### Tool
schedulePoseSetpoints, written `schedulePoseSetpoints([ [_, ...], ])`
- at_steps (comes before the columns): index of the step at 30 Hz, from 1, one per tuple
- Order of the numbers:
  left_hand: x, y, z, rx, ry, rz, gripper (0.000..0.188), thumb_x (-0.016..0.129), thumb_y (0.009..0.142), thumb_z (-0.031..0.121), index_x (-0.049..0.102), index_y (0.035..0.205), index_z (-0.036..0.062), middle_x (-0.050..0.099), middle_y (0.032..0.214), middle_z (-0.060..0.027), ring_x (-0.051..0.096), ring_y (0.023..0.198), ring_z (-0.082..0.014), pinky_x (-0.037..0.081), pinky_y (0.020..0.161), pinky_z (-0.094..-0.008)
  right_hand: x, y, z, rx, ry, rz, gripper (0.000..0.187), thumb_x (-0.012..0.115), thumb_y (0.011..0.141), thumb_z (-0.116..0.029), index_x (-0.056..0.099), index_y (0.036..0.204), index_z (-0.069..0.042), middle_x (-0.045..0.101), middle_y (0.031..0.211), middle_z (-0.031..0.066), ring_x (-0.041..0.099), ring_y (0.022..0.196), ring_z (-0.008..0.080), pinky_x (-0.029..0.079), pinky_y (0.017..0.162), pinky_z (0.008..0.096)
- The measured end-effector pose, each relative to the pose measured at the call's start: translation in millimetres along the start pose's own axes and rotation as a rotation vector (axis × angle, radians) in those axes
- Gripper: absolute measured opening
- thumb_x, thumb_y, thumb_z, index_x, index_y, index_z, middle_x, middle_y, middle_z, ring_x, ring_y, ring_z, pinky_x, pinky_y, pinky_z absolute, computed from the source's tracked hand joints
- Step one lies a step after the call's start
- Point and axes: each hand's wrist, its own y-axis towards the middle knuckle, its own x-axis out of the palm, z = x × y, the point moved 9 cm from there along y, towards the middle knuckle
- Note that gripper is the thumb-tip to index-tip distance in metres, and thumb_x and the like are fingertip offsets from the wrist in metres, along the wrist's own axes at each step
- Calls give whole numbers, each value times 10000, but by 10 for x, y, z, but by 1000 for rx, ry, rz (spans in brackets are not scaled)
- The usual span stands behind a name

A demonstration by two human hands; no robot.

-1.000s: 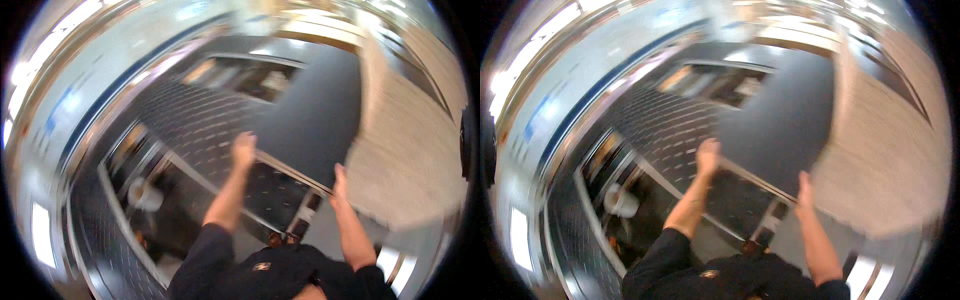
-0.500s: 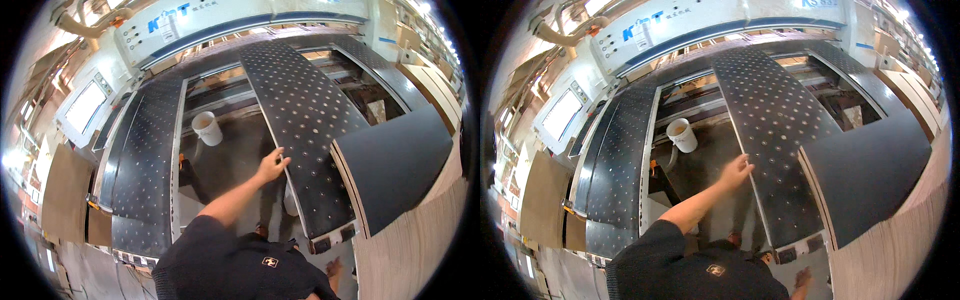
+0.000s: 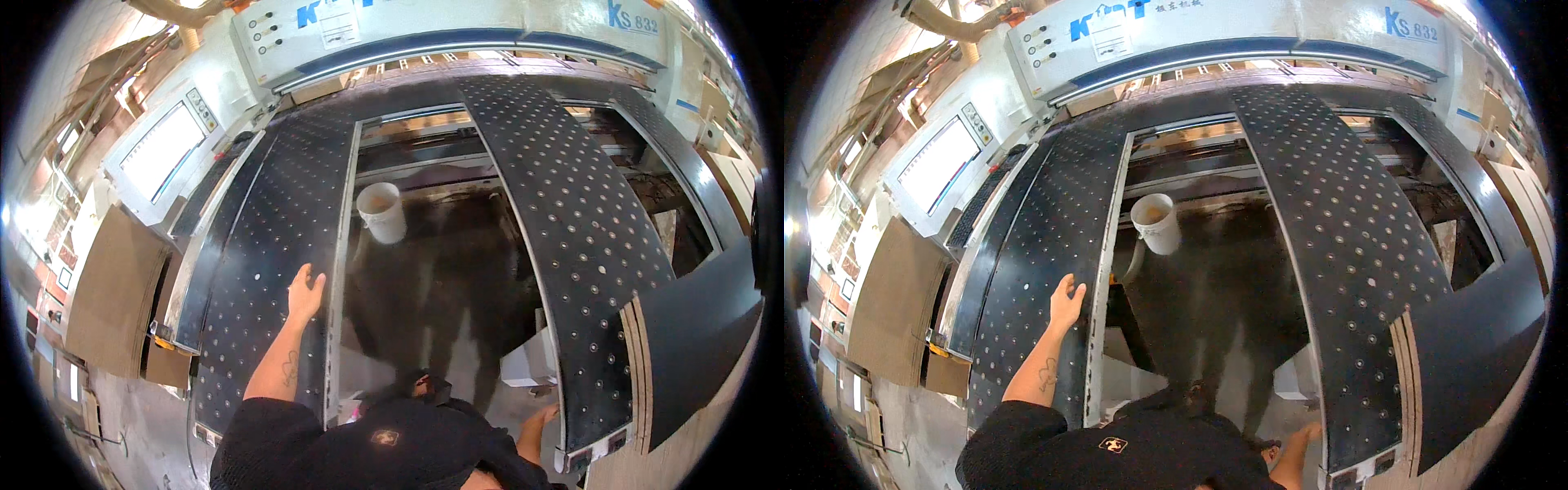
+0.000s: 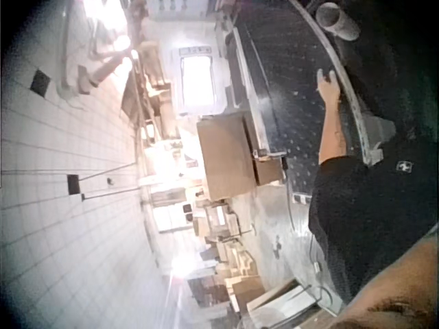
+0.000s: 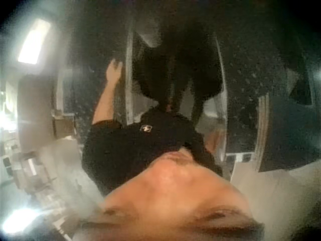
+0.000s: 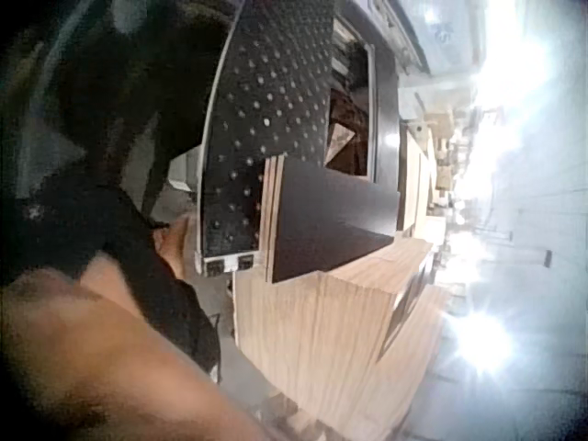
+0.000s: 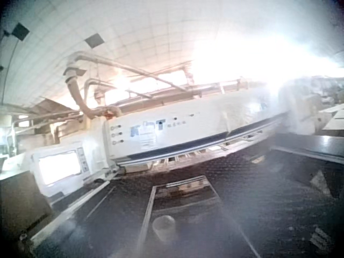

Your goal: The person picks up large wood panels from a stack and loads them into a panel saw machine, using a hand-held tool to assist in positioning.

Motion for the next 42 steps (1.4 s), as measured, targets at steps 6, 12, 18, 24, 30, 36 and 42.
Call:
schedulePoseSetpoints([
  [6,-475,148,-663,-89,29,117,560,674,880,289,506,1326,-6,604,1269,-197,593,1162,-310,452,994,-388,792,-236,-321,-68,113,50,354,494,871,-236,646,1079,6,601,1077,164,577,916,345,477,728,503],
  [12,-1463,38,-1659,-483,39,490,643,675,861,400,489,1326,-2,629,1217,-213,612,1131,-348,476,953,-418,965,-330,-387,-34,-12,-35,344,487,875,-220,627,1098,1,592,1079,153,568,926,331,475,732,495],
  [18,-3050,-1168,-2845,-840,73,1196,773,720,815,351,382,1334,-112,534,1249,-311,557,1149,-393,415,1004,-449,1222,-334,-442,-36,-168,-68,357,469,901,-246,598,1142,-16,584,1106,141,561,963,320,474,775,483],
  [24,-4033,-1374,-3991,-803,153,1049,646,692,841,351,480,1265,-87,580,1200,-269,584,1083,-382,448,952,-444,1153,-335,-560,-7,-170,-61,372,451,926,-272,569,1186,-34,577,1133,129,554,1000,309,472,818,471],
  [30,-4128,-1422,-3732,-668,507,1086,323,654,873,177,602,1035,-98,667,983,-216,652,903,-338,515,784,-431,645,-22,-851,3,-98,-12,387,434,952,-298,540,1231,-51,569,1160,117,547,1037,298,471,861,459],
  [36,-4106,-1185,-1705,-106,318,1359,422,660,918,207,532,1197,-83,619,1130,-206,634,970,-301,514,865,-407,412,171,-730,69,-23,-5,404,416,978,-325,511,1275,-69,561,1186,105,541,1075,287,469,905,448],
  [42,-2312,336,-1048,58,413,203,408,595,926,172,511,1308,56,622,1151,-259,610,1059,-416,484,907,-440,420,175,-538,35,12,39,410,407,986,-329,479,1343,-140,504,1297,83,511,1144,275,451,959,428],
])
